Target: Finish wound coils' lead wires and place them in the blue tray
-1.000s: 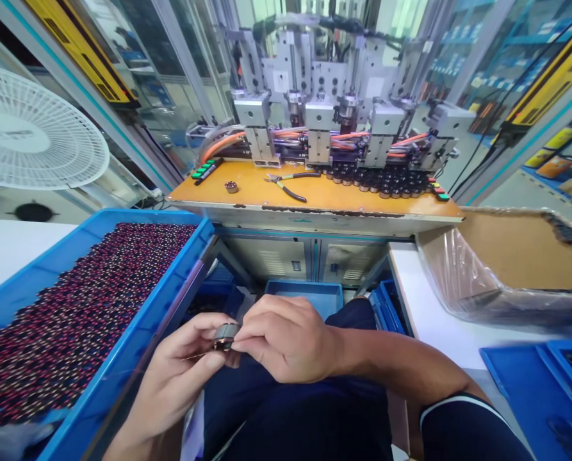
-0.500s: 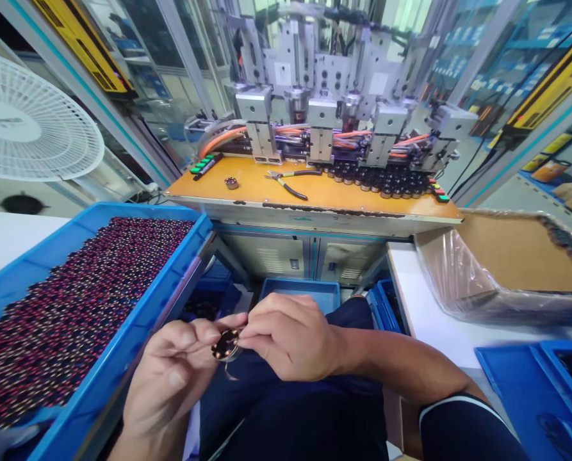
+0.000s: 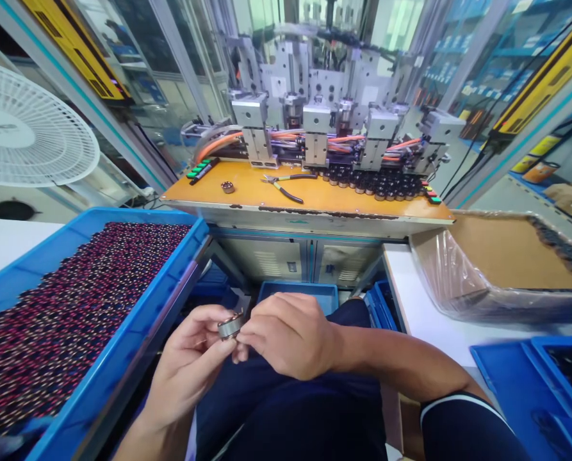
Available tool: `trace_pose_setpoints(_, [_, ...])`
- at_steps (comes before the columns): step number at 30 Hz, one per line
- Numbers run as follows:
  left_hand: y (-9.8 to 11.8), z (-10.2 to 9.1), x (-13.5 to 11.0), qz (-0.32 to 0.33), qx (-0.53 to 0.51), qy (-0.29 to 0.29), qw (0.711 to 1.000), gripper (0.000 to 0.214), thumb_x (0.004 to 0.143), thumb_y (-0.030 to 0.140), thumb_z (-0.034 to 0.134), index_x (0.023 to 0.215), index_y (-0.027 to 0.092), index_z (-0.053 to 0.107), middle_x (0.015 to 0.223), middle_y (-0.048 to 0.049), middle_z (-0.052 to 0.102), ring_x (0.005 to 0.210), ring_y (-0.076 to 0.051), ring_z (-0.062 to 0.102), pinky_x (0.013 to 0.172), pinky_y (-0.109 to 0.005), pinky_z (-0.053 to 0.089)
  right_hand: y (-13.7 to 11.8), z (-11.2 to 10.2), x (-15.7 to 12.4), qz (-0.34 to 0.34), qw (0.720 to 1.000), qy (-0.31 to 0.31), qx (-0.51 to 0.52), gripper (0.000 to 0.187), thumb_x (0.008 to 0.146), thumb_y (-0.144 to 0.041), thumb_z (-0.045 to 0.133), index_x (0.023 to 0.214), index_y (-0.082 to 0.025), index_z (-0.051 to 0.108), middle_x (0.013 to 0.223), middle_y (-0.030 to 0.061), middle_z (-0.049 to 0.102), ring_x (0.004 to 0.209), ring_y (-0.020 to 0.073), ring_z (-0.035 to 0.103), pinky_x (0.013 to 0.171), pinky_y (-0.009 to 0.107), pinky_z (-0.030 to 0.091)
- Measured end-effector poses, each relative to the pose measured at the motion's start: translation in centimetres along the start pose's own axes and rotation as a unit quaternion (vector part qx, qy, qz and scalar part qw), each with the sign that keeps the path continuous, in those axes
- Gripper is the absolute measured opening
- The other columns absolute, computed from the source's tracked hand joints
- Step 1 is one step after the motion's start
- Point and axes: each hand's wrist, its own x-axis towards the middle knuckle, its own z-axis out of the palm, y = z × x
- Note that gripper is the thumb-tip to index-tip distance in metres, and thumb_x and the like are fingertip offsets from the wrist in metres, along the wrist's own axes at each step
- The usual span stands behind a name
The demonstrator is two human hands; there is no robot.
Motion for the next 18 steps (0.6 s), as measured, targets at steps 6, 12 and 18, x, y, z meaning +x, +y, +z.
trace_pose_setpoints(6, [0.00, -0.11, -0.37, 0.123, -0.036, -0.048, 0.991, 0.017, 0.075, 0.013, 0.082, 0.080, 0.020, 0.067, 0.109, -0.0020, 0.071, 0.099, -0.019, 0.072, 0.090, -0.031, 0.060, -0.35, 0.03, 0.40, 0.049, 0.999, 0.001, 0.013, 0.018, 0.102, -0.021, 0.050, 0.088, -0.014, 0.060, 0.076, 0.0039, 0.066, 0.070, 0.0101, 0.062, 0.065, 0.020, 0.051])
trace_pose_setpoints(12, [0.23, -0.45, 0.05, 0.036, -0.043, -0.061, 0.997, 0.036, 0.081, 0.053, 0.074, 0.100, 0.022, 0.070, 0.103, -0.0063, 0.073, 0.107, -0.023, 0.068, 0.090, -0.030, 0.057, -0.31, 0.05, -0.04, -0.021, 0.998, -0.001, 0.062, 0.013, 0.100, -0.018, 0.051, 0.093, -0.013, 0.061, 0.079, 0.0057, 0.064, 0.074, 0.0124, 0.064, 0.067, 0.024, 0.053])
trace_pose_setpoints(18, [0.65, -0.03, -0.18, -0.044, 0.034, -0.090, 0.994, 0.014, 0.092, 0.034, 0.067, 0.100, 0.022, 0.069, 0.075, 0.0002, 0.069, 0.068, -0.010, 0.067, 0.067, -0.018, 0.054, -0.07, -0.49, 0.03, -0.022, 0.998, -0.031, 0.044, 0.014, 0.100, -0.017, 0.053, 0.091, -0.012, 0.062, 0.078, 0.0051, 0.065, 0.067, 0.0112, 0.060, 0.062, 0.024, 0.051])
